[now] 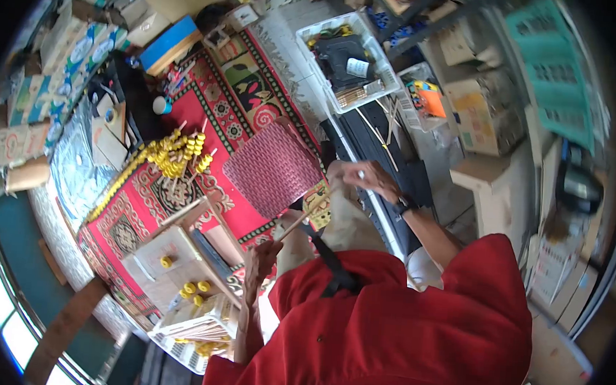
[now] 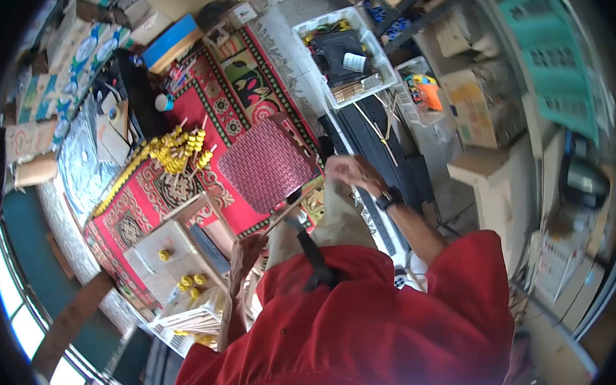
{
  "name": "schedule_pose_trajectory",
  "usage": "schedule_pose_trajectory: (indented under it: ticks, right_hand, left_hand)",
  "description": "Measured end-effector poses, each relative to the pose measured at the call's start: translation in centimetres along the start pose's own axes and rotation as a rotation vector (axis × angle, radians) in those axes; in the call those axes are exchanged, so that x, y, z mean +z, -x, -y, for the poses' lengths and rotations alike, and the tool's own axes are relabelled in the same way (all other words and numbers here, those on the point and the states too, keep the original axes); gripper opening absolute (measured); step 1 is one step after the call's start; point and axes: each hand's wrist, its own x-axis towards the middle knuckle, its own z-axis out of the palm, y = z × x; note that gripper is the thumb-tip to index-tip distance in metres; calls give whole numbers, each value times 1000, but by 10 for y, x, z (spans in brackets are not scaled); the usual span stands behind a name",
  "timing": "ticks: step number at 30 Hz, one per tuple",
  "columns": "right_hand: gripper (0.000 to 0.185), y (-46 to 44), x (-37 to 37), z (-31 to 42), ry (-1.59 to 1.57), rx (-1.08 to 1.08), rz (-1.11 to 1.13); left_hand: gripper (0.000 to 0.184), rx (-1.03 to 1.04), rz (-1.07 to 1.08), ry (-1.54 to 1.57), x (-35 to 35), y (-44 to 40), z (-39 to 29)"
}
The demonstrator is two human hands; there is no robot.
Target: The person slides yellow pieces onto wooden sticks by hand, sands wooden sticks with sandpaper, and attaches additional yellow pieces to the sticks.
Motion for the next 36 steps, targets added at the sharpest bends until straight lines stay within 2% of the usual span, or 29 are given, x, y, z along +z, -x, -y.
schedule_pose_trajectory:
  ticks: [1, 2, 3, 4, 5, 6, 7, 8, 9, 11, 12, 13, 16, 18, 19, 20, 21, 22, 24, 26, 28, 30, 32, 34, 36]
  right_hand:
    - [44, -42, -5, -25, -55, 13, -49]
    - [42, -84, -12, -50, 32, 90, -86]
    - [40, -132, -9, -105, 25, 21, -129]
    - [41, -175, -8, -144, 181, 56, -244]
    - [40, -219, -14, -187, 293, 187, -211]
    - [44, -270, -7, -278, 331, 278, -252]
    - [44, -301, -20, -291, 421, 245, -251]
    - [42, -327, -29, -314, 278, 56, -342]
    - [43, -366, -36, -368, 628, 75, -367]
    - [55, -405, -47, -389, 809, 177, -332]
    - [62, -423, -48, -416, 949, 82, -404]
    - [68, -440, -52, -432, 987, 189, -344]
    - [75, -463, -45, -462, 1045, 173, -346]
    - [73, -471, -41, -436, 1034, 305, -371]
    - [66, -477, -53, -462, 1162, 209, -400]
    - [55, -474, -66, -483, 1124, -66, -474]
    - [42, -466, -66, -466, 1014, -67, -490]
    - [32, -467, -75, -488, 954, -66, -553]
    - [23, -450, -63, -439, 701, -11, -714]
    - [26, -430, -68, -417, 789, -72, -721]
    - [30, -394, -57, -353, 557, -28, -584]
    - [23, -362, -27, -287, 209, -234, -581]
    - [39, -321, -12, -218, 125, -39, -262]
    - [43, -273, 18, -111, -285, -63, 76]
    - [41, -222, 57, -20, -136, -273, 60]
  left_hand:
    - [36, -89, -50, 7, 6, 0, 1]
    - [38, -149, -135, 112, 24, -3, 15]
    - [36, -233, -200, 139, 37, -3, 20]
    - [33, -327, -275, 162, 50, -3, 23]
    - [33, -441, -325, 229, 67, -5, 30]
    - [33, -550, -376, 290, 85, -8, 39]
    - [36, -578, -445, 388, 103, -11, 46]
    - [37, -661, -505, 420, 134, -2, 76]
    - [32, -708, -563, 462, 150, -7, 79]
    - [28, -750, -681, 567, 174, -28, 79]
    - [27, -747, -745, 632, 185, -38, 79]
    - [28, -739, -770, 705, 191, -50, 76]
    - [31, -809, -860, 828, 197, -96, 61]
    - [30, -794, -883, 875, 201, -116, 57]
    - [31, -765, -846, 804, 196, -125, 54]
    - [32, -749, -803, 733, 192, -130, 51]
    - [33, -778, -809, 755, 193, -132, 51]
    - [34, -789, -809, 748, 186, -138, 46]
    - [33, -887, -845, 991, 177, -141, 36]
    - [25, -826, -927, 1327, 166, -135, 23]
    - [23, -734, -976, 1586, 148, -123, 3]
    - [22, -670, -1004, 1739, 128, -102, -24]
    - [23, -571, -1034, 1843, 106, -70, -54]
    - [23, -434, -1067, 1935, 87, -28, -79]
    - [24, -258, -1099, 2009, 75, 15, -99]
